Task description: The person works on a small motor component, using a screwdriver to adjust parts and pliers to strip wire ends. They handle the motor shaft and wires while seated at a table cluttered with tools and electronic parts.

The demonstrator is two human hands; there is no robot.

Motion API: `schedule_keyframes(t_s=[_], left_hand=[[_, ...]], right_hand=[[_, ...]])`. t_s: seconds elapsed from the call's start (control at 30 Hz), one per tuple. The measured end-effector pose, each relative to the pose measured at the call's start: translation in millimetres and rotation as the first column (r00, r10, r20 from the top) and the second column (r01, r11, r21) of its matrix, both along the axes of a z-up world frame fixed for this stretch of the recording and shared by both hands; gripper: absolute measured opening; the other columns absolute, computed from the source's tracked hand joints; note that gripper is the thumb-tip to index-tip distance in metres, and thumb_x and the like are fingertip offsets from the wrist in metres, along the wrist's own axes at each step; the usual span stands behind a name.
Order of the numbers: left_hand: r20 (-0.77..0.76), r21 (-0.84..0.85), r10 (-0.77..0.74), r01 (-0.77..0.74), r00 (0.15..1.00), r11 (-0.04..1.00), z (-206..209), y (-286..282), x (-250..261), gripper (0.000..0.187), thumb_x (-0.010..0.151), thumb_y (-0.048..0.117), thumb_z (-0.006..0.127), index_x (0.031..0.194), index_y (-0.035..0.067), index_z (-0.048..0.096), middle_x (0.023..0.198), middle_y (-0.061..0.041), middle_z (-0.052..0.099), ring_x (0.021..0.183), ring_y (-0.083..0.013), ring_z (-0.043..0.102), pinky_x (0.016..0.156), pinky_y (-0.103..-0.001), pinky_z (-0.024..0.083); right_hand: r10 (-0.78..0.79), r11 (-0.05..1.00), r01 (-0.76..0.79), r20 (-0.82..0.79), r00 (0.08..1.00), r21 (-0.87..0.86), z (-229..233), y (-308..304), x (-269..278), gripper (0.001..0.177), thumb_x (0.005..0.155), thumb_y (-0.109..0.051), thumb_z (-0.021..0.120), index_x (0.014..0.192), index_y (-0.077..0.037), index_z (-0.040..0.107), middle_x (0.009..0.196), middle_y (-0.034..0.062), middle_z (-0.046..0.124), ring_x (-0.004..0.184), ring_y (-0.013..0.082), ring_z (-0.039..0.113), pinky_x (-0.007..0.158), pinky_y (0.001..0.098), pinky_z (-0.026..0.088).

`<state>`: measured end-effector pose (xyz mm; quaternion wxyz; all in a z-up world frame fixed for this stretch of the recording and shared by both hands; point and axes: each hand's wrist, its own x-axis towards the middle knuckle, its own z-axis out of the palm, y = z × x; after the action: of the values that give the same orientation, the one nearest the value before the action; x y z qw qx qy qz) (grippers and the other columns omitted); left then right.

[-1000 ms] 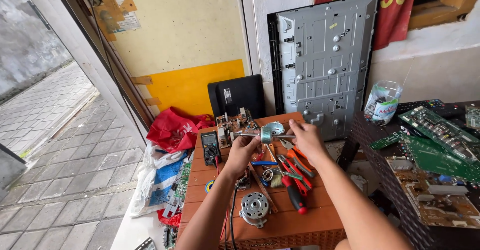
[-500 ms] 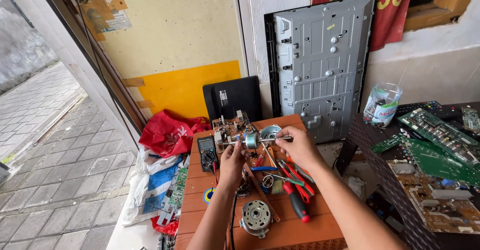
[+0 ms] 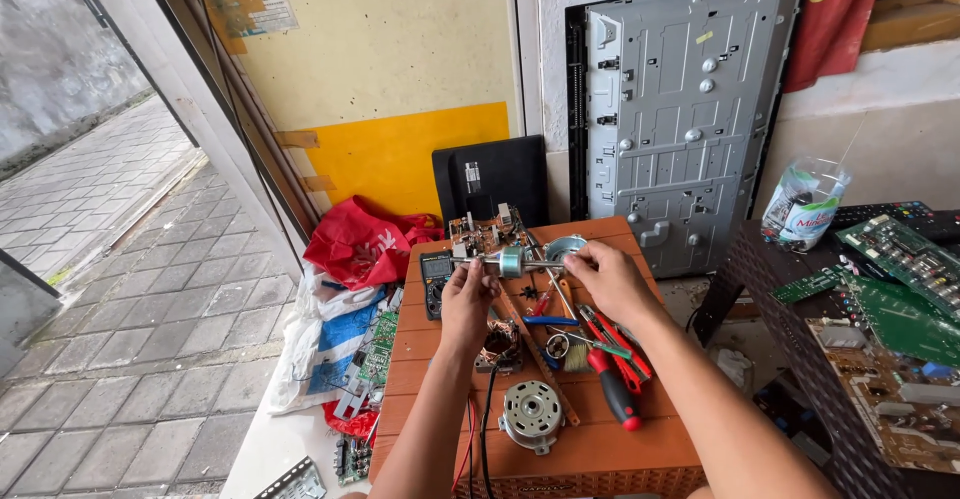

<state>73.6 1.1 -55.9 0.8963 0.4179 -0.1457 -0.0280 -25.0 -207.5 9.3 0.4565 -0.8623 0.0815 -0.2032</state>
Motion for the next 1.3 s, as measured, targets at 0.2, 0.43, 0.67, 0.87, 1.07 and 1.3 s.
schedule_keyframes(t_s=[0.2, 0.43, 0.67, 0.87, 1.07, 1.3], left_hand=[[0.004, 0.029, 0.012, -0.012, 1.000, 1.000, -7.4, -3.2, 1.1, 0.023, 0.105, 0.023, 0.064, 0.096, 0.003, 0.061, 0.081, -0.007, 0.062, 0.066, -0.0135, 0.065, 0.062, -0.023, 0.054], [0.002, 0.038, 0.028, -0.028, 1.000, 0.999, 2.4, -1.9, -7.6, 0.024, 0.104, 0.024, 0.066, 0.094, 0.002, 0.062, 0.081, -0.008, 0.062, 0.065, -0.0139, 0.064, 0.061, -0.024, 0.054], [0.005, 0.044, 0.030, -0.031, 1.000, 0.999, 7.1, 4.4, -13.7, 0.023, 0.104, 0.021, 0.067, 0.091, 0.002, 0.063, 0.077, -0.005, 0.059, 0.064, -0.0131, 0.063, 0.061, -0.022, 0.053], [0.021, 0.044, 0.004, -0.005, 1.000, 0.999, 10.3, -0.2, -15.9, 0.017, 0.101, 0.014, 0.070, 0.092, 0.001, 0.065, 0.076, -0.008, 0.063, 0.063, -0.0146, 0.064, 0.060, -0.023, 0.056], [-0.021, 0.095, -0.031, 0.032, 0.999, 0.995, 37.3, 7.3, -26.7, 0.015, 0.094, 0.009, 0.076, 0.099, -0.003, 0.070, 0.085, -0.018, 0.073, 0.064, -0.0171, 0.067, 0.063, -0.026, 0.059], [-0.060, 0.143, -0.052, 0.060, 0.997, 0.988, 62.7, 20.9, -46.6, 0.033, 0.092, 0.011, 0.080, 0.116, -0.008, 0.069, 0.094, -0.022, 0.076, 0.071, -0.0180, 0.071, 0.069, -0.028, 0.061]], right_hand=[[0.024, 0.999, -0.022, 0.061, 0.998, -0.031, 11.2, 7.6, -13.0, 0.016, 0.091, -0.021, 0.074, 0.099, -0.009, 0.079, 0.092, 0.0128, 0.080, 0.094, 0.0311, 0.075, 0.080, 0.0409, 0.056], [-0.070, 0.995, 0.064, 0.093, 0.993, 0.073, -12.4, -8.4, 2.6, 0.047, 0.103, -0.039, 0.061, 0.063, -0.015, 0.068, 0.049, 0.0025, 0.057, 0.051, 0.0167, 0.055, 0.054, 0.0297, 0.044], [0.052, 0.958, -0.089, 0.138, 0.989, 0.274, -4.4, 2.4, -16.7, 0.017, 0.090, -0.005, 0.068, 0.105, -0.002, 0.075, 0.073, 0.0062, 0.070, 0.059, 0.0106, 0.057, 0.057, 0.0260, 0.046], [-0.037, 0.971, 0.045, -0.038, 0.999, 0.237, -7.0, 0.5, -6.5, 0.033, 0.098, -0.031, 0.064, 0.087, -0.003, 0.078, 0.055, 0.0012, 0.053, 0.051, 0.0120, 0.049, 0.048, 0.0263, 0.039], [-0.172, 0.932, 0.161, 0.006, 0.985, 0.324, -36.1, -26.4, 35.5, 0.023, 0.095, -0.027, 0.068, 0.097, -0.005, 0.075, 0.066, 0.0061, 0.060, 0.055, 0.0119, 0.056, 0.045, 0.0242, 0.043], [-0.118, 0.865, 0.115, -0.025, 0.993, 0.489, 35.6, 16.9, -16.4, 0.023, 0.099, -0.025, 0.063, 0.113, -0.005, 0.063, 0.070, -0.0019, 0.047, 0.052, 0.0046, 0.048, 0.039, 0.0160, 0.037]])
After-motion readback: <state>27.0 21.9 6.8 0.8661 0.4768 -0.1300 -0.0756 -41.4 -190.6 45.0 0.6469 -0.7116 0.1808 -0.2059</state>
